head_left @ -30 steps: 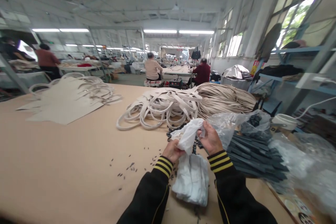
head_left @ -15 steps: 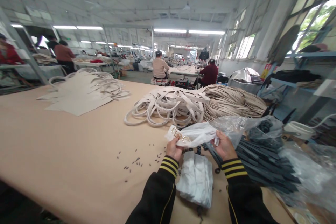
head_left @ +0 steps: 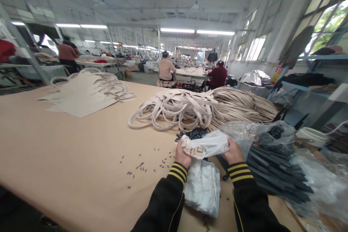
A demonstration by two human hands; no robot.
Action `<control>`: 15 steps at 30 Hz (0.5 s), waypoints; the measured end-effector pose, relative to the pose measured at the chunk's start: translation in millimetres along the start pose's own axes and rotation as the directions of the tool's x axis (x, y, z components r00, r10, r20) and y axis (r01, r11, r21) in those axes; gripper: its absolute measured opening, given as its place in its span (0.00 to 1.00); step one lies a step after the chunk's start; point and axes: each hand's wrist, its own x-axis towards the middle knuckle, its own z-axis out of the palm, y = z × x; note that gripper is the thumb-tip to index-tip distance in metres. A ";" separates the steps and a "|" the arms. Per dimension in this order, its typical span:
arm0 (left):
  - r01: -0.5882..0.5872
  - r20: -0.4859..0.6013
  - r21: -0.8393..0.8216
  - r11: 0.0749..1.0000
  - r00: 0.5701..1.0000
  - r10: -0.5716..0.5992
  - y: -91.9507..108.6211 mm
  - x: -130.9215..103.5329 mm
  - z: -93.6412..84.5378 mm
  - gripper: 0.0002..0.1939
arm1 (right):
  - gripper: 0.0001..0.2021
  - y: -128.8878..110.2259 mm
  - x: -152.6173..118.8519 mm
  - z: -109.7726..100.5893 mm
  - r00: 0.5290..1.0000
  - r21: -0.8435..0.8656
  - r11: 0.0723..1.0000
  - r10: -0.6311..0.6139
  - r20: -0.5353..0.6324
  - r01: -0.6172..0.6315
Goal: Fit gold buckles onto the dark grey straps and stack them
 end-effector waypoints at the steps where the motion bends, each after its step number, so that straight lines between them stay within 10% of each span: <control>1: 0.010 -0.007 0.047 0.999 1.000 -0.009 -2.4 0.7 -1.2 0.06 | 0.03 -5.3 1.6 6.1 1.000 0.008 1.000 -0.008 -0.007 0.008; 9: -0.034 -0.084 0.474 0.880 0.993 0.083 0.4 13.4 -12.9 0.05 | 0.04 -59.3 1.5 64.4 0.990 0.009 0.993 -0.121 0.068 0.121; 15: -0.240 0.067 0.804 0.544 0.946 0.319 36.1 13.1 -10.7 0.12 | 0.06 -67.9 -14.3 89.3 0.960 -0.103 0.978 -0.153 0.233 0.181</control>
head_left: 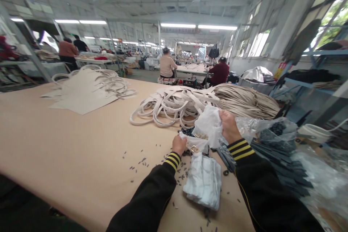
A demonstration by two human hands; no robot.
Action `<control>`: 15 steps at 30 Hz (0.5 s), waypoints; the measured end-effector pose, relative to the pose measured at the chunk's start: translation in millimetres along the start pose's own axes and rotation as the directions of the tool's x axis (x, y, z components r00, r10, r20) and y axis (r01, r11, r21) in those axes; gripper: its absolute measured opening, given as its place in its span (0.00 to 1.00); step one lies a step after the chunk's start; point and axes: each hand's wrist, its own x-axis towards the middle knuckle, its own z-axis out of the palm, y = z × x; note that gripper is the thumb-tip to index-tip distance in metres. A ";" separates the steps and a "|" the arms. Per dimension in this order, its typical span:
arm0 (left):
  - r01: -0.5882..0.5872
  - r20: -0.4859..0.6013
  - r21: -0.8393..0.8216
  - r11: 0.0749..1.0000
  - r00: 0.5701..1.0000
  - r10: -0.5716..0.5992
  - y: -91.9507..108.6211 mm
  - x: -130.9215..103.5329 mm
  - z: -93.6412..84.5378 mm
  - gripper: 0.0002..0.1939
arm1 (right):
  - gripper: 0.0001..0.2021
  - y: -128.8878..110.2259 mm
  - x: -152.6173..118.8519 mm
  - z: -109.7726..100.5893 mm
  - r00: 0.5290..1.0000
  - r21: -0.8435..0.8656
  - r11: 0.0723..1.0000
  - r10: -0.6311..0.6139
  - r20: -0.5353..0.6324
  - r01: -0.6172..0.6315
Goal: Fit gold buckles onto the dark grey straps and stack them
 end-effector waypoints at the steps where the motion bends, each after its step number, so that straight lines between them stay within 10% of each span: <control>1: -0.050 0.002 0.064 0.997 0.999 0.050 6.6 1.2 -1.8 0.12 | 0.07 -1.0 -0.2 2.5 1.000 -0.013 1.000 -0.004 0.015 0.005; 10: -0.283 0.080 0.430 0.857 0.958 0.277 42.5 26.6 -18.3 0.03 | 0.09 -39.8 16.8 -4.6 0.976 -0.198 0.956 -0.216 0.017 0.215; 15: -0.358 0.133 0.466 0.809 0.932 0.336 40.2 15.1 -15.1 0.02 | 0.11 -48.3 11.1 3.1 0.958 -0.452 0.852 -0.181 0.222 0.266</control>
